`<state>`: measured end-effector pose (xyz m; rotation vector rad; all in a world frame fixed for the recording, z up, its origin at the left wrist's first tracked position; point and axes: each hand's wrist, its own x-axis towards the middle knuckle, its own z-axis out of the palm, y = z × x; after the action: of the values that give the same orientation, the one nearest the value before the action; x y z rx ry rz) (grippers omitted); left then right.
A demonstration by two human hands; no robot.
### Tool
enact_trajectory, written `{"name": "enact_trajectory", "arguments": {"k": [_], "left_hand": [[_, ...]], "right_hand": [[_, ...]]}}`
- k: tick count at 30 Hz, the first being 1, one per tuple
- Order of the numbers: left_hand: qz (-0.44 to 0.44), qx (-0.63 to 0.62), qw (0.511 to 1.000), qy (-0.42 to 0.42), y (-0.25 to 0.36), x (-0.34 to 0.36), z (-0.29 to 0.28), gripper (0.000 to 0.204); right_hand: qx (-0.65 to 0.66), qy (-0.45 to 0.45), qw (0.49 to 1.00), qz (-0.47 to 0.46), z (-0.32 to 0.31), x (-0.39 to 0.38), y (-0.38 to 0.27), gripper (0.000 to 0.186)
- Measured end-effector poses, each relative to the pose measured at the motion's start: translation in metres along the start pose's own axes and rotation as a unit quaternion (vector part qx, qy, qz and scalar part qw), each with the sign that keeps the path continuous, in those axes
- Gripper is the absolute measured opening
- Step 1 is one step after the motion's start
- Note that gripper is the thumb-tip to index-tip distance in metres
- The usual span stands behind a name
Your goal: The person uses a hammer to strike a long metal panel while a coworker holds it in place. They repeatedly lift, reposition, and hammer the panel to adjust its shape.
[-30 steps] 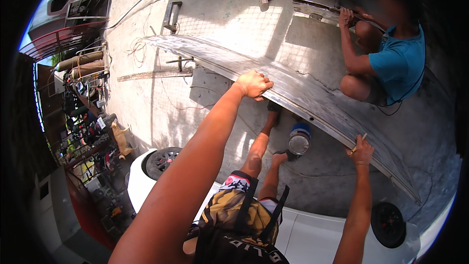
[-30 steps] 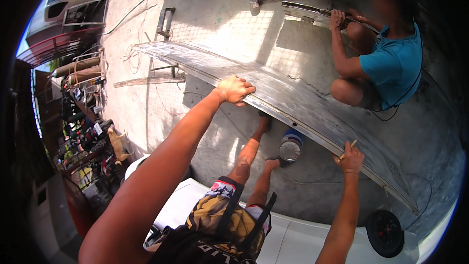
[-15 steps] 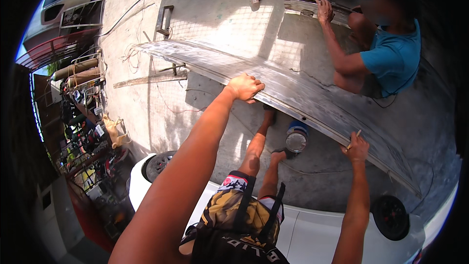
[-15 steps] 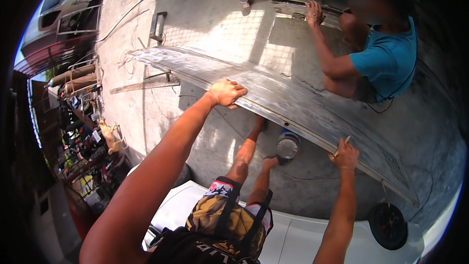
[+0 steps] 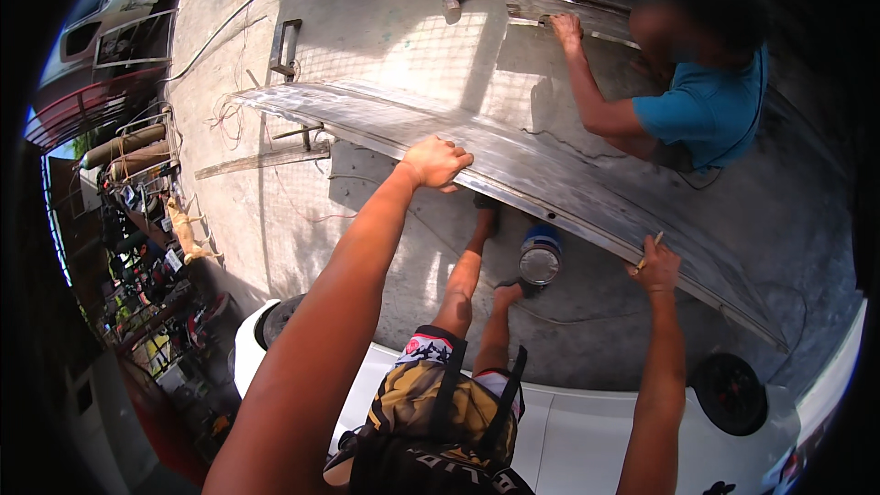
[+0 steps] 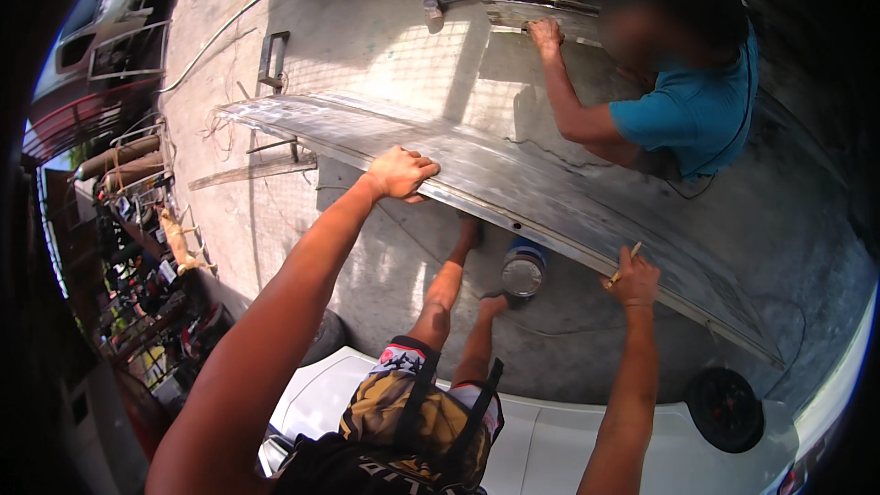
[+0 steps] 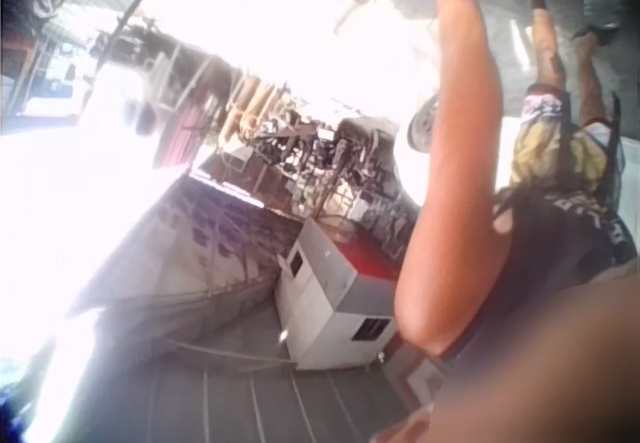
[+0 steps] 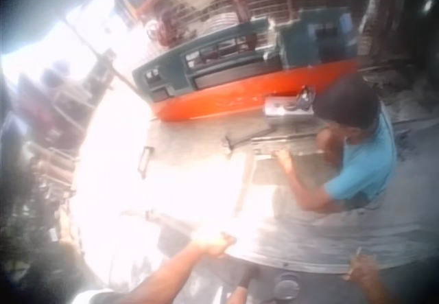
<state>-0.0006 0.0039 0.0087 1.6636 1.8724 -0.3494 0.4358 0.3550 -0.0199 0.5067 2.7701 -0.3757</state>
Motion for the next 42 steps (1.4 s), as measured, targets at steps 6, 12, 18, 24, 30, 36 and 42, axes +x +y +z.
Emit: {"name": "enact_trajectory", "arguments": {"k": [6, 12, 18, 24, 30, 36, 42], "left_hand": [[0.001, 0.003, 1.000, -0.017, 0.001, 0.001, -0.001, 0.070], [0.001, -0.004, 1.000, -0.012, 0.000, 0.000, 0.002, 0.072], [0.008, -0.002, 1.000, -0.008, 0.000, 0.000, 0.003, 0.072], [0.015, -0.003, 1.000, -0.001, -0.003, 0.001, 0.005, 0.071], [0.009, 0.002, 1.000, 0.007, -0.003, -0.001, 0.003, 0.070], [0.006, 0.007, 1.000, 0.005, 0.000, 0.001, 0.004, 0.070], [0.009, 0.008, 1.000, 0.014, -0.001, -0.001, 0.006, 0.070]], "right_hand": [[0.003, 0.005, 1.000, -0.001, 0.000, -0.001, -0.002, 0.067], [-0.005, 0.010, 1.000, -0.004, -0.001, 0.000, -0.003, 0.065], [-0.014, 0.020, 1.000, -0.012, -0.002, 0.000, -0.004, 0.064], [-0.008, 0.027, 1.000, -0.011, 0.002, -0.001, -0.003, 0.062], [-0.009, 0.025, 1.000, -0.007, 0.002, 0.000, -0.002, 0.065], [-0.017, 0.036, 0.999, -0.003, -0.001, 0.002, -0.005, 0.064], [-0.011, 0.048, 0.999, -0.022, 0.002, 0.002, -0.002, 0.061]]}}
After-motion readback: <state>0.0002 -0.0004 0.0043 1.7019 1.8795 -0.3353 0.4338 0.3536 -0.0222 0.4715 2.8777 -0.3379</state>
